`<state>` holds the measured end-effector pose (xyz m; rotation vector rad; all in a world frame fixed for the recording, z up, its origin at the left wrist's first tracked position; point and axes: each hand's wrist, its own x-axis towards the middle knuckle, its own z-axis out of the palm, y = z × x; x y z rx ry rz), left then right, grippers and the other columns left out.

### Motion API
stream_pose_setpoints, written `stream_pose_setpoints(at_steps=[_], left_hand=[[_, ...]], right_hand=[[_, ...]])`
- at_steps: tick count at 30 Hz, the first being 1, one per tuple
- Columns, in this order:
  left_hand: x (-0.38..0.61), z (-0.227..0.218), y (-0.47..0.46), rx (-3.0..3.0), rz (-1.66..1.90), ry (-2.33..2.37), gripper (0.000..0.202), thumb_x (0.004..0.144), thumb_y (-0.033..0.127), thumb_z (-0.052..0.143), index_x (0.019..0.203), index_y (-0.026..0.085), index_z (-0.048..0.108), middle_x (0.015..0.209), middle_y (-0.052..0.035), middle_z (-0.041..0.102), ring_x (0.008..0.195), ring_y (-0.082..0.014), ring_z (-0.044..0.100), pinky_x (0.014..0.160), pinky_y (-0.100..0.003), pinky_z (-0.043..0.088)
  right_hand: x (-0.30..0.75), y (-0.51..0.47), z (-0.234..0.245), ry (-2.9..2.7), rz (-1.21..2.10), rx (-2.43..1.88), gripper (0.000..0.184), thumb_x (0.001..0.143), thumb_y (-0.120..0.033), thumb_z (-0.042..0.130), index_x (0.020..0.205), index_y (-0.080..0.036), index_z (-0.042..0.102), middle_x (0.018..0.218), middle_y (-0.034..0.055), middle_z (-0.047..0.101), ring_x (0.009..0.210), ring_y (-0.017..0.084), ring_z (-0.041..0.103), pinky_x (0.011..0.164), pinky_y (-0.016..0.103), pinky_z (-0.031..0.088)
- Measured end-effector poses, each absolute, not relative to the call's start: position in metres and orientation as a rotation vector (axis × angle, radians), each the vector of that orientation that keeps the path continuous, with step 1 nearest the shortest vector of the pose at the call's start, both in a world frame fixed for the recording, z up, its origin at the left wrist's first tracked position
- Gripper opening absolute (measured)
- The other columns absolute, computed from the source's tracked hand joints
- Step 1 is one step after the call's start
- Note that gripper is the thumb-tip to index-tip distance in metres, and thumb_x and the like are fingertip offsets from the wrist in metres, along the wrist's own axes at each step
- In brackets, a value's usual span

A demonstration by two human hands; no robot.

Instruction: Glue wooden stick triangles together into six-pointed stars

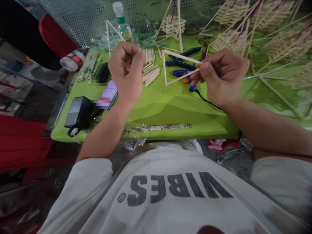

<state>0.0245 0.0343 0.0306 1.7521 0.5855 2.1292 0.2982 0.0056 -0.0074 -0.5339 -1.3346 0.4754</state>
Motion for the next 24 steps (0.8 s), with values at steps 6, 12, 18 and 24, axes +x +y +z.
stream_pose_setpoints(at_steps=[6,12,18,24], left_hand=[[0.012,0.029,0.045,1.654,1.906,0.703,0.041,0.130,0.041,0.063,0.091,0.030,0.058,0.071,0.0028,0.056,0.058,-0.0175,0.041,0.059,-0.041,0.032],[0.014,0.016,0.033,1.979,1.420,0.938,0.029,0.114,0.052,0.087,0.095,0.031,0.081,0.090,-0.0021,0.076,0.079,-0.0205,0.060,0.074,-0.044,0.053],[0.017,0.021,0.014,2.190,0.962,1.008,0.025,0.111,0.042,0.094,0.133,0.032,0.089,0.133,-0.0043,0.089,0.121,-0.0286,0.084,0.105,-0.048,0.069],[0.029,0.033,0.000,2.155,0.967,1.113,0.019,0.108,0.036,0.099,0.100,0.028,0.084,0.107,-0.0047,0.088,0.108,-0.0278,0.084,0.105,-0.047,0.069]], right_hand=[[0.297,0.011,-0.009,-1.314,0.422,-0.511,0.053,0.107,-0.077,0.100,0.101,-0.027,0.085,0.072,-0.0024,0.085,0.047,0.015,0.075,0.042,0.024,0.053],[0.301,0.013,-0.006,-1.314,0.444,-0.536,0.062,0.103,-0.086,0.100,0.100,-0.026,0.083,0.073,-0.0013,0.086,0.047,0.015,0.076,0.044,0.024,0.052],[0.299,0.020,-0.009,-1.253,0.423,-0.544,0.067,0.098,-0.089,0.102,0.095,-0.025,0.081,0.071,-0.0028,0.083,0.044,0.012,0.071,0.042,0.023,0.044],[0.296,0.018,-0.007,-1.193,0.403,-0.573,0.065,0.097,-0.089,0.103,0.091,-0.027,0.084,0.067,-0.0025,0.080,0.041,0.012,0.064,0.037,0.026,0.038]])
